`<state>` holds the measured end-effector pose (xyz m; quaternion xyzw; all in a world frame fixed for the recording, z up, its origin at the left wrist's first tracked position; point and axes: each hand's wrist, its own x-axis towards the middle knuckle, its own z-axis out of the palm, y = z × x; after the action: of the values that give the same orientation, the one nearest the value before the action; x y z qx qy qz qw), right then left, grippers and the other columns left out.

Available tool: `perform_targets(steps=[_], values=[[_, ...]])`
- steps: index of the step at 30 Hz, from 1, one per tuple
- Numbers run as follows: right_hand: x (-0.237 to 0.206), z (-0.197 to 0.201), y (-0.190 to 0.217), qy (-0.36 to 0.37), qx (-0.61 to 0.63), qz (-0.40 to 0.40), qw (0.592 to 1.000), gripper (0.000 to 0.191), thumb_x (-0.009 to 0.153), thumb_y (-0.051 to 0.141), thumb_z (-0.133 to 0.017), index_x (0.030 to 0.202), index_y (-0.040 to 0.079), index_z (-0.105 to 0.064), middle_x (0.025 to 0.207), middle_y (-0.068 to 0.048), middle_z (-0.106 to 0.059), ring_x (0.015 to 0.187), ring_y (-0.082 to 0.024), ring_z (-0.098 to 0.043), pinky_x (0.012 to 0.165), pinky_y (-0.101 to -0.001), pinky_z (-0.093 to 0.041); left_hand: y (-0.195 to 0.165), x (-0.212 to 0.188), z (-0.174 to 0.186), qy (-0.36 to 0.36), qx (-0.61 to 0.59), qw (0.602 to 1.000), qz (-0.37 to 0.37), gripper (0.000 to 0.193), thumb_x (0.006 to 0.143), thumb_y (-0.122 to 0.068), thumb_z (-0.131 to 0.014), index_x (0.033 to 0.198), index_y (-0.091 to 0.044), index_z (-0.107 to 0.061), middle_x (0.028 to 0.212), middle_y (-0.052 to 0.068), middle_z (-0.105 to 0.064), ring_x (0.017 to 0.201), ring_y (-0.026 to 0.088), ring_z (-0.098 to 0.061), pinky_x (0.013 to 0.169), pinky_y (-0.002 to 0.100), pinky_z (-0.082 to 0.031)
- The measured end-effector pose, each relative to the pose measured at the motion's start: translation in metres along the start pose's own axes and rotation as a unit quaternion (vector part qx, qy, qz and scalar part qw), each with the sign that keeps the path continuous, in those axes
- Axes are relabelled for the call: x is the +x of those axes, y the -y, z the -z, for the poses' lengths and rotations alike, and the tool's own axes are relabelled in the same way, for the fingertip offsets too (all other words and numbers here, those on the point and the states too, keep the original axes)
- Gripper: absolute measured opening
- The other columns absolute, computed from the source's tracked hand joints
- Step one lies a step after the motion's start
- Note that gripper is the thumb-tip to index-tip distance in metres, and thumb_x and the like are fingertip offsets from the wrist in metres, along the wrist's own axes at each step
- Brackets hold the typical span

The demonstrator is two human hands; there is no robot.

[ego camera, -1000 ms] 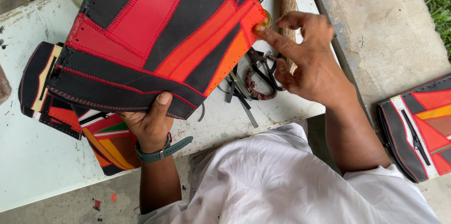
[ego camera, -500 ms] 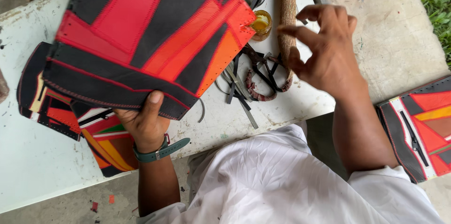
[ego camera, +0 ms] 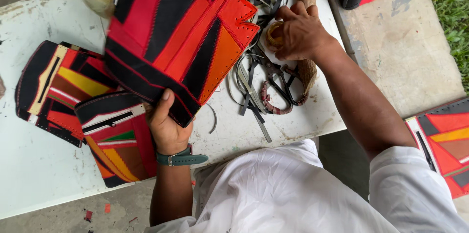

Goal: The person holds a colorful patchwork leather bag and rubs a wax stick along its edges, dipping the wax into a jar as they work around the bag's perimeter. They finish the bag, place it into a cardboard box with other finished bags, and rub the remaining wax between their hands.

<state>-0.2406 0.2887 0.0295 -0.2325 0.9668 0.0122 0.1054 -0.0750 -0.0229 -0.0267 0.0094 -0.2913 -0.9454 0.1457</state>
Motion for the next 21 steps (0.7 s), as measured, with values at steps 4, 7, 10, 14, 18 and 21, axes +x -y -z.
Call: perform_targets(steps=[4, 7, 10, 14, 18, 21], values=[[-0.011, 0.006, -0.007, -0.056, 0.084, 0.021, 0.995, 0.049, 0.060, 0.035, -0.090, 0.108, 0.026, -0.083, 0.138, -0.002, -0.053, 0.125, -0.030, -0.039, 0.101, -0.0449, -0.029, -0.001, -0.001, -0.013, -0.047, -0.031, 0.998, 0.038, 0.050, 0.097, 0.008, -0.064, 0.143, -0.008, -0.056, 0.138, 0.009, -0.066, 0.127, 0.024, -0.063, 0.114, 0.041, -0.052], [-0.042, 0.009, -0.016, -0.151, 0.130, 0.040, 0.979, 0.053, 0.062, 0.028, -0.090, 0.114, 0.022, -0.082, 0.136, -0.007, -0.055, 0.128, -0.032, -0.040, 0.106, -0.0480, -0.028, 0.000, -0.006, -0.023, 0.029, -0.019, 0.999, -0.019, 0.048, 0.101, 0.009, -0.066, 0.144, -0.009, -0.054, 0.134, 0.010, -0.066, 0.117, 0.026, -0.064, 0.093, 0.041, -0.053], [-0.079, 0.015, -0.018, -0.206, 0.246, 0.098, 0.942, 0.054, 0.065, 0.015, -0.088, 0.118, 0.017, -0.078, 0.142, -0.008, -0.055, 0.136, -0.030, -0.043, 0.115, -0.0464, -0.033, 0.002, -0.010, -0.029, 0.037, 0.058, 0.995, -0.070, 0.050, 0.100, 0.009, -0.065, 0.145, -0.009, -0.053, 0.139, 0.010, -0.064, 0.124, 0.024, -0.063, 0.107, 0.042, -0.051], [-0.115, 0.013, -0.002, -0.242, 0.492, 0.203, 0.811, 0.064, 0.073, 0.006, -0.081, 0.136, 0.013, -0.067, 0.147, -0.010, -0.046, 0.144, -0.025, -0.044, 0.125, -0.0408, -0.038, 0.006, -0.016, -0.035, 0.059, 0.126, 0.985, -0.105, 0.048, 0.103, 0.010, -0.065, 0.145, -0.009, -0.055, 0.139, 0.011, -0.062, 0.127, 0.019, -0.061, 0.117, 0.039, -0.048], [-0.120, 0.006, 0.007, -0.253, 0.506, 0.246, 0.787, 0.072, 0.077, 0.002, -0.079, 0.146, 0.011, -0.061, 0.152, -0.011, -0.039, 0.143, -0.026, -0.041, 0.123, -0.0386, -0.037, 0.010, -0.025, -0.042, 0.095, 0.134, 0.981, -0.103, 0.046, 0.105, 0.011, -0.064, 0.144, -0.010, -0.053, 0.139, 0.011, -0.062, 0.127, 0.019, -0.061, 0.118, 0.040, -0.048], [-0.121, 0.003, 0.003, -0.282, 0.462, 0.221, 0.812, 0.078, 0.071, 0.001, -0.079, 0.146, 0.010, -0.060, 0.149, -0.013, -0.043, 0.145, -0.029, -0.042, 0.126, -0.0414, -0.036, 0.011, -0.031, -0.048, 0.104, 0.138, 0.980, -0.101, 0.050, 0.105, 0.010, -0.064, 0.149, -0.012, -0.052, 0.139, 0.010, -0.062, 0.128, 0.019, -0.060, 0.118, 0.040, -0.048]])
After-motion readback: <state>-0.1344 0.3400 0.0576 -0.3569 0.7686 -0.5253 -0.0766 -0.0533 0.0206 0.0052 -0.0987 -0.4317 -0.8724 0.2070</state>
